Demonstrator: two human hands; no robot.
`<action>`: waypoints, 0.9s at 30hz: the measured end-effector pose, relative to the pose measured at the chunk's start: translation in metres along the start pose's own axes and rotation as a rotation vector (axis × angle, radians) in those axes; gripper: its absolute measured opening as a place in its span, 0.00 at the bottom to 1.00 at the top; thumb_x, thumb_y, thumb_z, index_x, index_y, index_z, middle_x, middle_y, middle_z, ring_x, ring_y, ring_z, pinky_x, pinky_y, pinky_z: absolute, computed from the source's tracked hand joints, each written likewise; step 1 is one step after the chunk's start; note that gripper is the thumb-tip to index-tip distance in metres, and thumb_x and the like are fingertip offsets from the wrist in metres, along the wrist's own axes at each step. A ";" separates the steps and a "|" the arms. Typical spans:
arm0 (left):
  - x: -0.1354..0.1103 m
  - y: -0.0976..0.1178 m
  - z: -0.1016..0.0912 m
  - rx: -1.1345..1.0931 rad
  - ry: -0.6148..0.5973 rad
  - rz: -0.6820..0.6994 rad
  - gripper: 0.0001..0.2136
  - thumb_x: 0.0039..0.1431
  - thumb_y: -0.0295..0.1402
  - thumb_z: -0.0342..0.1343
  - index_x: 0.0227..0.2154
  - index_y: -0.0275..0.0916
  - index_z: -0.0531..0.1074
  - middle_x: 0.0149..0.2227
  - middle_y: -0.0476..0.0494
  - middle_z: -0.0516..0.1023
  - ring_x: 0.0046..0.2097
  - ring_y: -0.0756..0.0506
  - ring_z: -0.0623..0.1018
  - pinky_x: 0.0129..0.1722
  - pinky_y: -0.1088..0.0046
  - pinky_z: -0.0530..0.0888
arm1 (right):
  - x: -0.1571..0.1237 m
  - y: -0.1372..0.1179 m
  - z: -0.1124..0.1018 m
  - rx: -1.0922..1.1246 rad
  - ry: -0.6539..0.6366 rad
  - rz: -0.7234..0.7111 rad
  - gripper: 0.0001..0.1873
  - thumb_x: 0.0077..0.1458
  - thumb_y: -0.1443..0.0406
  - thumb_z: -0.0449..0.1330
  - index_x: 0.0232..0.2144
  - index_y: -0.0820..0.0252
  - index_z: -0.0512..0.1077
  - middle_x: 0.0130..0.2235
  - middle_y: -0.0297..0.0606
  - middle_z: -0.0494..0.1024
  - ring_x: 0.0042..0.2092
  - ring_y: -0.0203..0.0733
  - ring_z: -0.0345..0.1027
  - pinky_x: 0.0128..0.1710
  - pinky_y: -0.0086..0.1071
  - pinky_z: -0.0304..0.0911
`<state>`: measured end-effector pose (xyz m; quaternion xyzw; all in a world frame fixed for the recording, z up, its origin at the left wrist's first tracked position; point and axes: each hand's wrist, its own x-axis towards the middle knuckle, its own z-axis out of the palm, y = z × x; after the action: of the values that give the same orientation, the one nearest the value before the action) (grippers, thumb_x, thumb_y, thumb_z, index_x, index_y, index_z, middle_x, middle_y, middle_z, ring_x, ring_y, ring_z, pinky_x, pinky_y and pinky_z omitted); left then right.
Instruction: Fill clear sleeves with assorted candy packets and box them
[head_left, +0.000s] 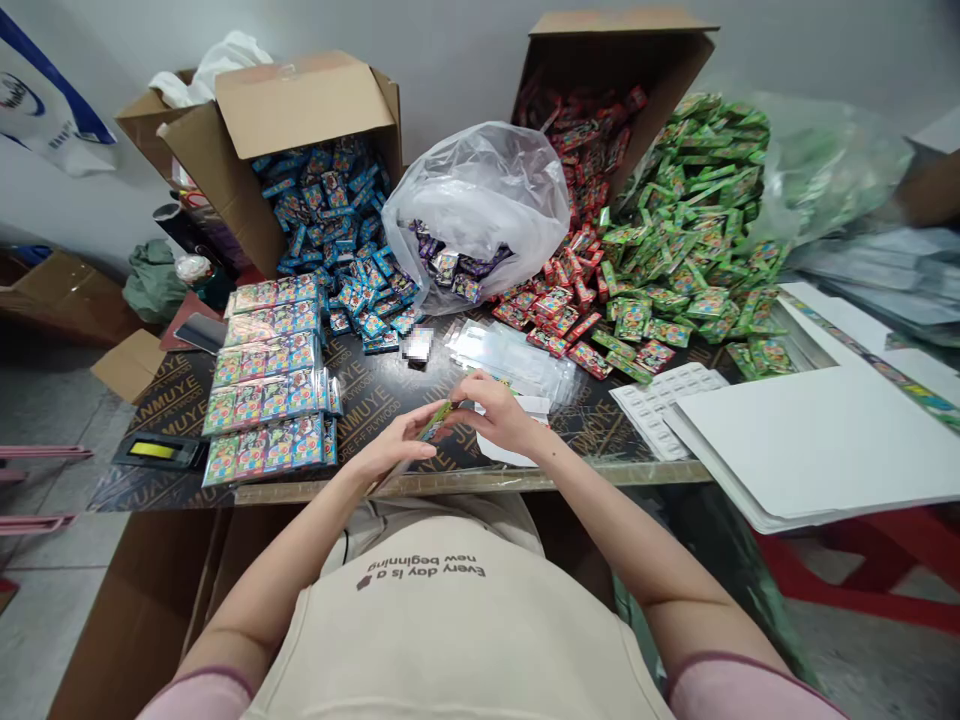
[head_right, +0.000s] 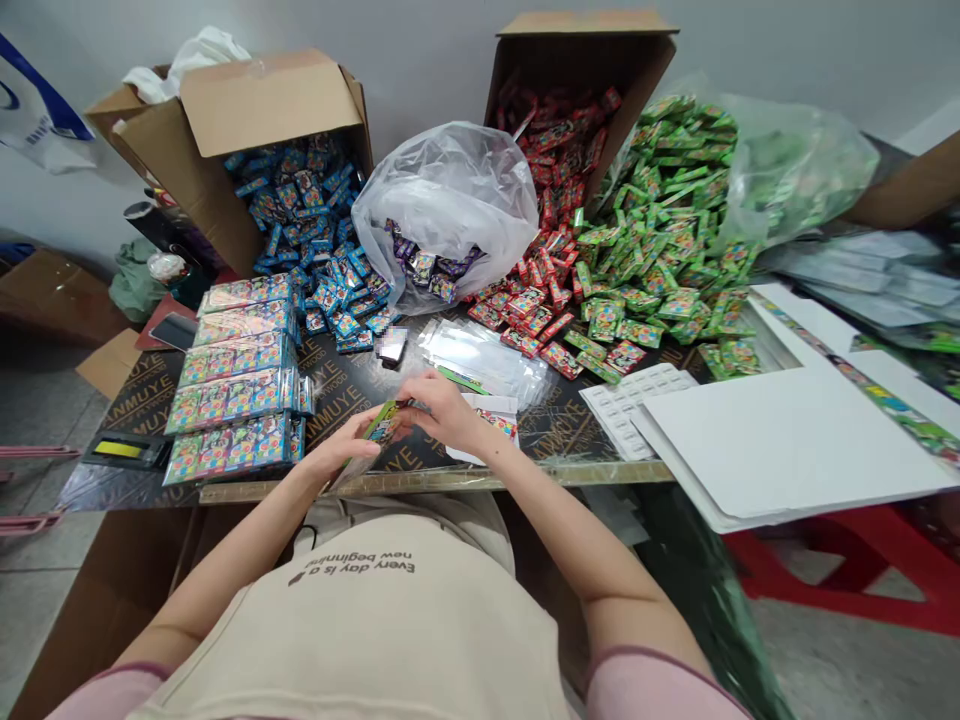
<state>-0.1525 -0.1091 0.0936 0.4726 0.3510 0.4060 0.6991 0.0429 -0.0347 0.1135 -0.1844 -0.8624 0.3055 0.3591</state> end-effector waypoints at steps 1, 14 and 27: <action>0.000 -0.002 0.001 -0.023 0.027 -0.003 0.35 0.40 0.42 0.69 0.55 0.41 0.71 0.56 0.39 0.73 0.57 0.33 0.71 0.58 0.56 0.65 | 0.000 0.000 -0.001 0.009 -0.015 0.000 0.12 0.61 0.57 0.57 0.32 0.58 0.72 0.31 0.37 0.76 0.34 0.40 0.65 0.38 0.34 0.60; 0.001 0.001 0.012 0.028 0.342 -0.043 0.19 0.47 0.43 0.66 0.38 0.34 0.78 0.36 0.42 0.81 0.36 0.45 0.77 0.40 0.71 0.71 | 0.002 0.005 0.002 0.025 0.096 0.185 0.29 0.45 0.56 0.70 0.50 0.55 0.72 0.44 0.41 0.77 0.47 0.48 0.67 0.53 0.46 0.60; 0.005 -0.006 0.005 0.427 0.673 0.162 0.25 0.49 0.45 0.64 0.09 0.36 0.60 0.13 0.55 0.55 0.20 0.55 0.55 0.21 0.75 0.53 | 0.005 0.007 0.040 0.513 0.308 0.630 0.12 0.48 0.55 0.65 0.28 0.59 0.75 0.26 0.33 0.76 0.30 0.40 0.70 0.33 0.33 0.67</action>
<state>-0.1442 -0.1076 0.0887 0.4739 0.5981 0.5098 0.3972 0.0113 -0.0425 0.0891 -0.3868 -0.5967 0.5735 0.4069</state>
